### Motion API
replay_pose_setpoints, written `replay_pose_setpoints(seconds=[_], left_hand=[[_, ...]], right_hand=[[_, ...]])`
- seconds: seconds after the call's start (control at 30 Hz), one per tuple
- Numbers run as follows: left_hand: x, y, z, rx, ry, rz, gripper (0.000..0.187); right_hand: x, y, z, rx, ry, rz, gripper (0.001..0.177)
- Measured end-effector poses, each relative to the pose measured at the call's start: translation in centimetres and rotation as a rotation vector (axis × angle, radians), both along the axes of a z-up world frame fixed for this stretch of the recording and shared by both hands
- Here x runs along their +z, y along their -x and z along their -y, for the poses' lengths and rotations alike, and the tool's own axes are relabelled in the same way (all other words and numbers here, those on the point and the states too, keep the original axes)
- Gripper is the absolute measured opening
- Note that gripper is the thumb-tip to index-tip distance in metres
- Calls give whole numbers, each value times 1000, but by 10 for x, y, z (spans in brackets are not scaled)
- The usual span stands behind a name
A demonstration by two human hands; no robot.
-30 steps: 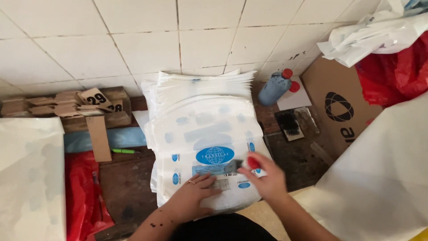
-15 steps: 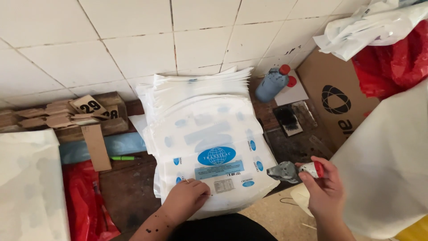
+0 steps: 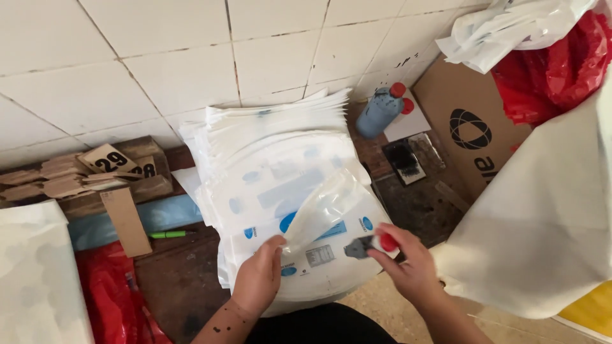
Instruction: The person is manually stamping white plastic bags using a hand stamp and ink from a small bottle, processing them one by one from a stack.
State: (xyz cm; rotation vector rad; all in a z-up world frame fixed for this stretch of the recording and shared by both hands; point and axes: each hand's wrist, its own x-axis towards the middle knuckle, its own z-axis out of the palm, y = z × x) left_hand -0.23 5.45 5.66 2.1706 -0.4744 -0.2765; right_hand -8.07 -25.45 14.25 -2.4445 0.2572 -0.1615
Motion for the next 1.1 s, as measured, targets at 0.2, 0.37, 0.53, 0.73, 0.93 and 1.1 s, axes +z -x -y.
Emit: replay_pose_setpoints(seconds=[0.2,0.37,0.53,0.73,0.93,1.1], left_hand=[[-11,1,3,-146,0,173,54],[4,4,4,-203,-82,214,61],[-7,0,2,-260,-86,210,56],[-5,-1,2,-365,-206,174,59],[-3,2,-1,-414,-196,39,81],[-10,3,0,-385,-134,200,32]], right_hand=[[-47,-35,-11,158,139,144,53],[-52,-39,-16,134,119,91,52],[22,-55,-17,-248,-289,-272,56],[27,-49,-1,-411,-634,49,45],[20,-33,9,-447,-618,75,43],[29,-26,18,-403,-677,192,41]])
